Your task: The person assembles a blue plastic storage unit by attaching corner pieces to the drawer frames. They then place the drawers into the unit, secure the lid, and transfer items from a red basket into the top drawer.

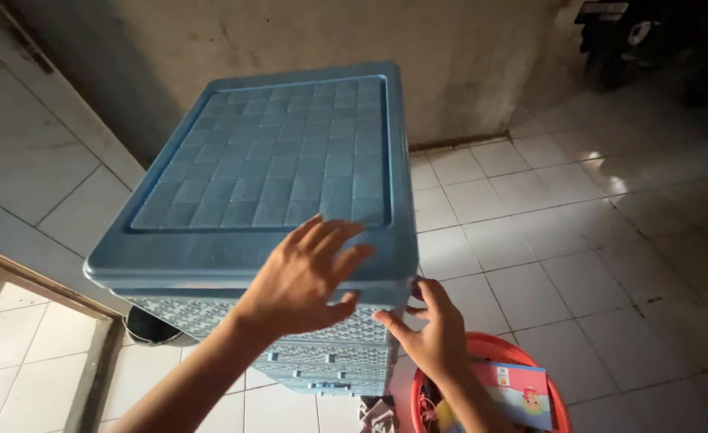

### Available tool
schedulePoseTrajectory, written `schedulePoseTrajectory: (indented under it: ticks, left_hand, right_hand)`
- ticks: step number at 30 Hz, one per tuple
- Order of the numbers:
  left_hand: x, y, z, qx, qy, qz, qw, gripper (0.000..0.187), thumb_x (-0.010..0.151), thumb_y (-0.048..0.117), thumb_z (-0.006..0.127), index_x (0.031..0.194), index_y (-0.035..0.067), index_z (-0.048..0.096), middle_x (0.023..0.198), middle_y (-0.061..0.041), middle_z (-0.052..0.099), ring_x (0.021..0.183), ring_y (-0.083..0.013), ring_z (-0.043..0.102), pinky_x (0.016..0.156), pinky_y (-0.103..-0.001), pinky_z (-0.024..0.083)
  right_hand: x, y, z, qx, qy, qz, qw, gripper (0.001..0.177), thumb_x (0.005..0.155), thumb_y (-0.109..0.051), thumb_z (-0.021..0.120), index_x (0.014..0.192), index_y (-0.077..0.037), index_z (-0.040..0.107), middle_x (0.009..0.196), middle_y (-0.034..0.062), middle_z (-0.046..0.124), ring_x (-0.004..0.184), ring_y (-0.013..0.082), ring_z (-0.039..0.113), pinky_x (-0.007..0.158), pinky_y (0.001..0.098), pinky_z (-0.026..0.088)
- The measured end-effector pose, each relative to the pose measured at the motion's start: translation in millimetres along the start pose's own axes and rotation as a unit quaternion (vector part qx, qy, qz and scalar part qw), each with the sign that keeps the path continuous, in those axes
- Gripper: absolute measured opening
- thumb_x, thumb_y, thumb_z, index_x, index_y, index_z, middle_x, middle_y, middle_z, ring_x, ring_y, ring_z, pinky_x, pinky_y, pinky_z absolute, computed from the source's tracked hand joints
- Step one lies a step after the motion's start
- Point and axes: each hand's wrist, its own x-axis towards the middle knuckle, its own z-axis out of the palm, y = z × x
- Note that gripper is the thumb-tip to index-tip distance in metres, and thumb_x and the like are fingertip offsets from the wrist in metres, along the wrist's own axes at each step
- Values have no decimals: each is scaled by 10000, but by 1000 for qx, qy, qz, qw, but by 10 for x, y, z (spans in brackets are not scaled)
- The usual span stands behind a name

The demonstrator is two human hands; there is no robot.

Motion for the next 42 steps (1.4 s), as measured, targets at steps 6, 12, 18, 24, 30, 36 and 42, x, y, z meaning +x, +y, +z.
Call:
schedulePoseTrajectory:
  ticks: [6,12,18,24,30,36,42]
  left_hand:
    - [310,551,327,99,5,-101,990,786,693,363,850,1359,66,557,1446,-257,524,1340,-425,496,1089,-570,393]
    - [416,916,523,182,23,-268,946,727,734,73,815,1416,140,573,1481,-121,554,1409,-325,483,1164,-528,374]
    - [442,1076,557,163,71,-290,941,787,648,-83,721,1401,102,583,1481,-96,586,1441,-284,489,1225,-504,332]
    - [374,1069,658,171,83,-278,942,815,582,-114,665,1376,62,604,1477,-131,592,1434,-311,489,1203,-531,326]
    - [348,1013,798,218,115,-220,944,784,601,-124,644,1368,33,616,1435,-164,637,1401,-343,556,1192,-515,419]
    - [332,996,783,202,102,-228,947,720,657,-127,629,1360,34,628,1432,-165,648,1359,-310,608,1167,-417,500]
    - [324,1014,806,239,117,-189,945,762,589,-136,619,1340,-6,629,1379,-196,664,1357,-385,589,1168,-470,456]
  right_hand:
    - [94,389,-176,60,-54,-74,994,855,646,-271,959,1342,-11,535,1311,126,590,1215,257,631,882,372,609]
    - [432,767,-190,143,-122,-250,950,1016,700,-367,942,1463,28,399,1387,203,531,1287,340,574,1056,453,525]
    - [597,967,-111,160,-206,-254,932,947,743,-575,868,1383,13,493,1244,208,629,1129,339,671,938,433,568]
    - [542,1127,83,149,-95,-300,938,1051,714,-696,826,1369,75,540,1211,243,618,1066,370,663,831,448,594]
    - [555,1212,188,175,-81,-288,938,1020,706,-705,807,1349,58,597,1218,257,632,1021,368,684,777,449,600]
    - [584,1172,170,199,-57,-317,926,810,741,-615,844,1233,10,690,1155,228,691,1010,355,717,821,442,595]
    - [558,1136,212,215,-40,-303,927,817,711,-589,858,1221,27,685,1140,231,685,977,359,728,794,433,591]
